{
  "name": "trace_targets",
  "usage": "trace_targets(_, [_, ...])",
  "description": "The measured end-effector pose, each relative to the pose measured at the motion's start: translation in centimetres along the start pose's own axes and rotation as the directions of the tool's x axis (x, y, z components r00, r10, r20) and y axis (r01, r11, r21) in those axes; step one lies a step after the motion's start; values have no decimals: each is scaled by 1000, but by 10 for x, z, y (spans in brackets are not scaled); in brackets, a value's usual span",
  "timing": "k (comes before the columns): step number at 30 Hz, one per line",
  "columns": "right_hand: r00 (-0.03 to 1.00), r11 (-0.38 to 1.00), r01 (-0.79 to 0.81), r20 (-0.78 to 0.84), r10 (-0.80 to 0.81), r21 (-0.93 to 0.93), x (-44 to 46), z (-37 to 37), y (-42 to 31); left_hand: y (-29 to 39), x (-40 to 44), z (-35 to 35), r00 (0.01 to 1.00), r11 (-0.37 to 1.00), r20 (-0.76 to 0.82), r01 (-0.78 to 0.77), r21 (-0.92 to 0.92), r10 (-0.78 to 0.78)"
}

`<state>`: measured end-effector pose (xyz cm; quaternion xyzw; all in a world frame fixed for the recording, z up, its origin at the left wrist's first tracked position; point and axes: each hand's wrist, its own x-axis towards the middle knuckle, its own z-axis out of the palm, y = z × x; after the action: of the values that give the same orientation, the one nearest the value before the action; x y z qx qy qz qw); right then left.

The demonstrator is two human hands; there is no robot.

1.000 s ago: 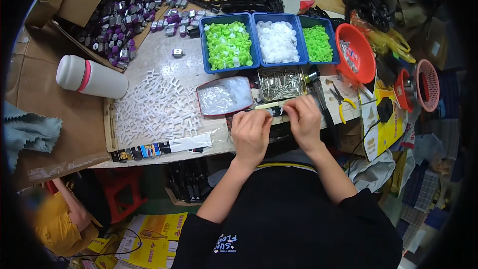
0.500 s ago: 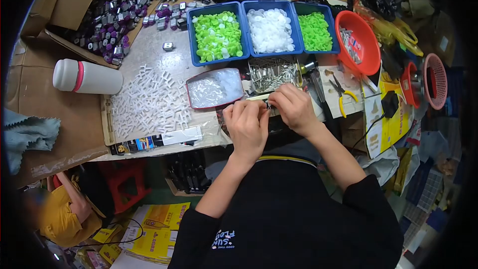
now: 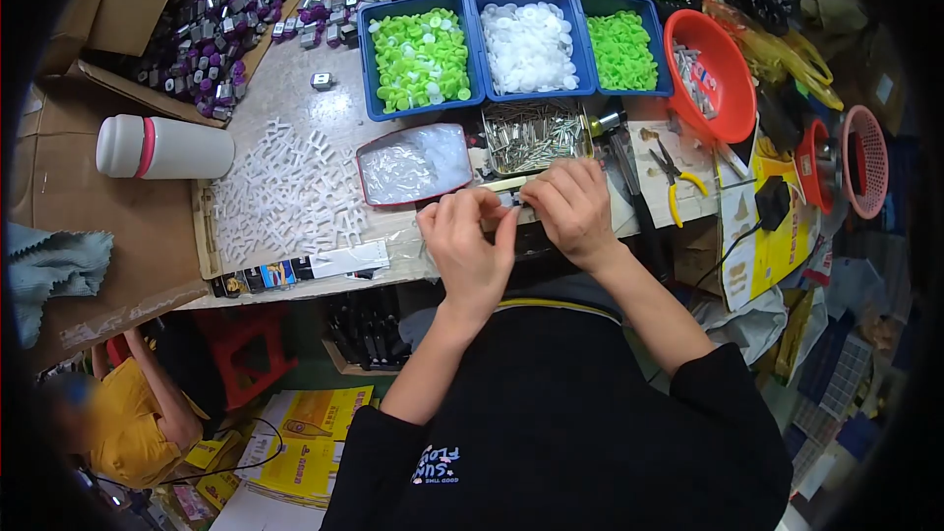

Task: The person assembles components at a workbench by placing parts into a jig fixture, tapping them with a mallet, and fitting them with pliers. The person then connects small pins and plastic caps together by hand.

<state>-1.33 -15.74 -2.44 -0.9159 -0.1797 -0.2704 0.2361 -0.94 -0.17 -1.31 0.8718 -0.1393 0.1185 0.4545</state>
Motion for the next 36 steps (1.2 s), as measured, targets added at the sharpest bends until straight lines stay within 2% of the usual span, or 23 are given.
trace_targets(2, [993,991,-107,53,103,75,2,-5,1,0,1,-10,1000,1000,-6,10,5,-10])
trace_targets(3, [993,991,-107,53,103,75,4,-8,1,-2,0,-12,998,998,-27,47,-52,-48])
trace_targets(5, [963,958,-247,151,226,144,8,-13,3,0,0,-17,994,980,-41,97,-172,-106])
trace_targets(9, [974,966,-169,181,135,194,13,-15,10,-2,-1,-17,997,973,-28,63,-220,-71])
trace_targets(11, [967,973,-110,249,57,205,15,-18,13,-3,-2,-18,997,972,-9,68,-223,-72])
trace_targets(15, [946,976,-82,323,13,200,23,-22,15,-5,-2,-19,998,973,-12,62,-224,-66])
trace_targets(18, [919,963,-135,392,35,232,29,-24,13,-7,-3,-21,997,972,-8,74,-221,-78])
trace_targets(20, [891,922,-282,428,150,266,27,-18,15,-9,-3,-20,997,974,8,72,-213,-72])
trace_targets(24, [854,903,-346,485,190,255,34,-19,15,-10,-2,-19,999,979,10,49,-199,-48])
trace_targets(26, [858,945,-247,502,111,213,39,-21,12,-11,-2,-18,997,975,16,75,-208,-74])
trace_targets(27, [858,946,-246,501,111,212,40,-21,13,-11,-1,-17,997,975,16,74,-209,-73])
trace_targets(29, [883,964,-114,470,-13,240,41,-20,14,-11,1,-14,1000,988,-12,-13,-156,11])
trace_targets(30, [881,963,-113,472,-16,244,41,-20,14,-11,3,-13,1000,988,-13,-8,-152,6])
trace_targets(32, [884,972,-70,464,-44,226,41,-21,13,-8,7,-10,984,984,2,-179,-22,180])
trace_targets(36, [894,964,-70,444,-53,255,36,-19,16,-9,7,-5,977,977,10,-212,5,212])
